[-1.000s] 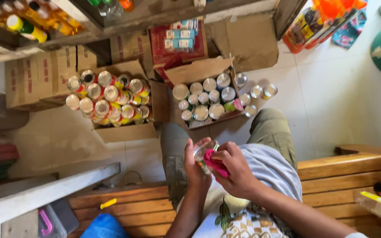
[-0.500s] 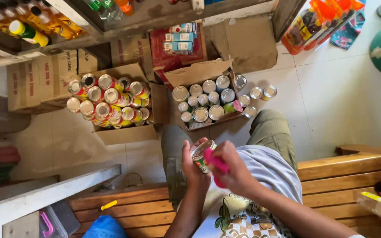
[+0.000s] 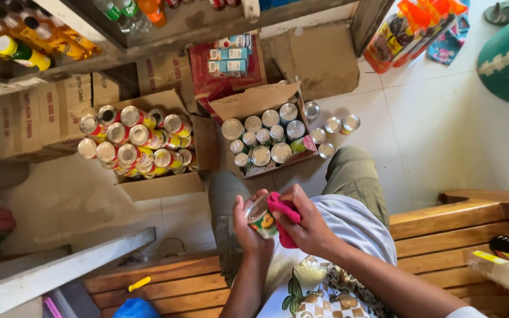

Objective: Cleaning canned goods with a cloth and organizing them on the shelf.

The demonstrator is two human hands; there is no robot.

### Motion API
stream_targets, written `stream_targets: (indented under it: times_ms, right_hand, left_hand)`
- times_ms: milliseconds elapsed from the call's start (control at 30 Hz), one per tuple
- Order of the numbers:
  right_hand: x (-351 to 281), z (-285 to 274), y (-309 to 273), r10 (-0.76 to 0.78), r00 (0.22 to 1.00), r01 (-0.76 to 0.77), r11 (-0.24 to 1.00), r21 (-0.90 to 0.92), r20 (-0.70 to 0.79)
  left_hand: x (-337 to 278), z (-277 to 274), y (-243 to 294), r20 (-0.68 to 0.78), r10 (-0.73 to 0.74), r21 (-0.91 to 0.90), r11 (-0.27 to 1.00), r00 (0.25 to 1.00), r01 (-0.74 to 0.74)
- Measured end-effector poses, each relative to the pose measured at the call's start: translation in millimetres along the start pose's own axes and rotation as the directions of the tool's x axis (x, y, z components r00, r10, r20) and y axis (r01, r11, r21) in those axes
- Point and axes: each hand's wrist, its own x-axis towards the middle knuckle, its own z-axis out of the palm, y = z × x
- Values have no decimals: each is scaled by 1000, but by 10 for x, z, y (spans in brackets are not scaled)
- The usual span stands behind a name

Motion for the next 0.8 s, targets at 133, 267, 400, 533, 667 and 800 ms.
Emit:
stream_targets:
  times_ms: [133,267,400,533,667,800]
  right_hand:
    - [-34,-175,349,118,992,-113,988,101,-43]
    - [-41,-233,302,123,990,-114,987,116,-73]
    - [-76,-227,102,-83,992,90,994,67,-92]
    - [0,-285,379,-47,996,52,996,67,-78]
    - [39,-214,160,-77,994,84,993,89,-76]
    - [-5,-119,141,-245,969,246,967,62,-19]
  left_hand:
    - [-195,85,-44,40,-42,21,999,998,42]
    - [-217,231,-70,175,-10,85,996,985,-5]
    - [-71,137,-145,76,-81,10,997,994,80]
    - [-140,121,-126,52,-107,37,994,993,105]
    - [4,198,-45,46,-100,-16,995,994,101]
    - [77,30,-100,24,-118,-37,992,993,119]
